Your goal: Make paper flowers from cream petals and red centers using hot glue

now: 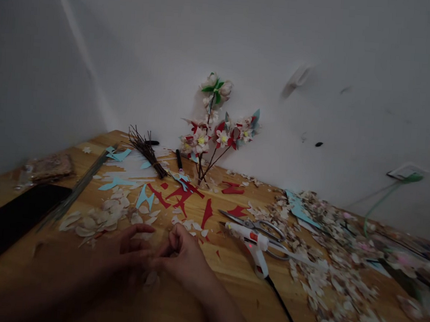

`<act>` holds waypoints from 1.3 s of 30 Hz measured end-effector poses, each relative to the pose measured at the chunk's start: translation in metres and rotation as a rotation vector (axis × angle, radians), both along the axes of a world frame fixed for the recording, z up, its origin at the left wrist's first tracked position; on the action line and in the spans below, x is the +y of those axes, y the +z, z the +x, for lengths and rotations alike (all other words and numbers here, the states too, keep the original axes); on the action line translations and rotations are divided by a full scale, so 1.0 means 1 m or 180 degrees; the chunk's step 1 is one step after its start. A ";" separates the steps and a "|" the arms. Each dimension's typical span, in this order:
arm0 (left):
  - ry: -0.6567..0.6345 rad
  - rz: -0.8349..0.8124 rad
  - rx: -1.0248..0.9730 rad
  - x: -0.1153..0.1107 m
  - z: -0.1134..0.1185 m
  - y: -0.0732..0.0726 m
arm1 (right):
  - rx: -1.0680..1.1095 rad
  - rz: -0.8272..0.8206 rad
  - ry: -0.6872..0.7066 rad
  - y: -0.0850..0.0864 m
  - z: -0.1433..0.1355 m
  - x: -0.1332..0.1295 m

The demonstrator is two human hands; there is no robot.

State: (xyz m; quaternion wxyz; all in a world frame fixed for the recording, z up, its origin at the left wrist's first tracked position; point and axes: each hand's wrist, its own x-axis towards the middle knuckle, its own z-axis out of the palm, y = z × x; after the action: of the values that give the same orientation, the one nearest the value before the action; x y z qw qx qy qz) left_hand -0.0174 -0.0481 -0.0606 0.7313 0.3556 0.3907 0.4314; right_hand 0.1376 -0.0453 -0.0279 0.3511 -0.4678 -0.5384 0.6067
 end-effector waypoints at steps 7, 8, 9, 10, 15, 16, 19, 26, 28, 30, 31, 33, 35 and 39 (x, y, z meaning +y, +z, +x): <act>0.0091 0.0338 0.0569 0.000 -0.005 0.008 | 0.0079 -0.0031 -0.0074 -0.004 0.000 0.001; 0.0059 0.0344 0.0592 0.001 -0.006 0.007 | 0.0087 -0.0035 -0.0069 -0.005 0.000 0.002; 0.0030 0.0340 0.0625 0.002 -0.007 0.007 | 0.0080 -0.0034 -0.0066 -0.006 0.000 0.002; 0.0016 0.0342 0.0665 0.003 -0.008 0.006 | 0.0050 -0.0027 -0.0061 -0.006 0.000 0.002; 0.0057 0.0288 0.0720 0.007 -0.010 0.003 | -0.0045 0.0003 0.0125 0.004 0.006 0.000; 0.0070 0.0269 0.0662 0.008 -0.010 0.002 | -0.0039 0.0034 0.0160 0.009 0.010 -0.001; 0.0194 0.0224 0.0479 0.008 -0.009 0.003 | -0.0175 0.0214 0.0226 0.026 0.033 -0.008; 0.0448 0.0067 0.0241 0.006 -0.005 0.007 | -0.1722 0.0179 0.0243 0.040 0.138 -0.049; 0.0493 -0.0016 0.0270 0.005 -0.004 0.007 | -0.2387 0.0145 -0.0063 0.033 0.170 -0.059; 0.0502 -0.0063 0.0266 0.005 -0.004 0.007 | -0.2753 0.0307 -0.0597 0.024 0.196 -0.062; 0.0490 -0.0060 0.0262 0.006 -0.004 0.007 | -0.2926 0.0386 -0.0938 0.018 0.205 -0.059; 0.0500 -0.0020 0.0246 0.006 -0.003 0.006 | -0.3066 0.0601 -0.1362 0.009 0.214 -0.049; 0.0548 0.0032 0.0217 0.006 -0.002 0.005 | -0.2952 0.0775 -0.1441 0.003 0.212 -0.035; 0.0534 0.0075 0.0229 0.007 -0.003 0.006 | -0.2712 0.0870 -0.1219 -0.003 0.191 -0.012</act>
State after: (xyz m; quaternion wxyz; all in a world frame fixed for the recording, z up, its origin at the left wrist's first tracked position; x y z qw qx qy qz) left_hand -0.0199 -0.0414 -0.0543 0.6739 0.3455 0.4400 0.4826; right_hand 0.3286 -0.0572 -0.0305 0.2630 -0.7148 -0.6132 0.2094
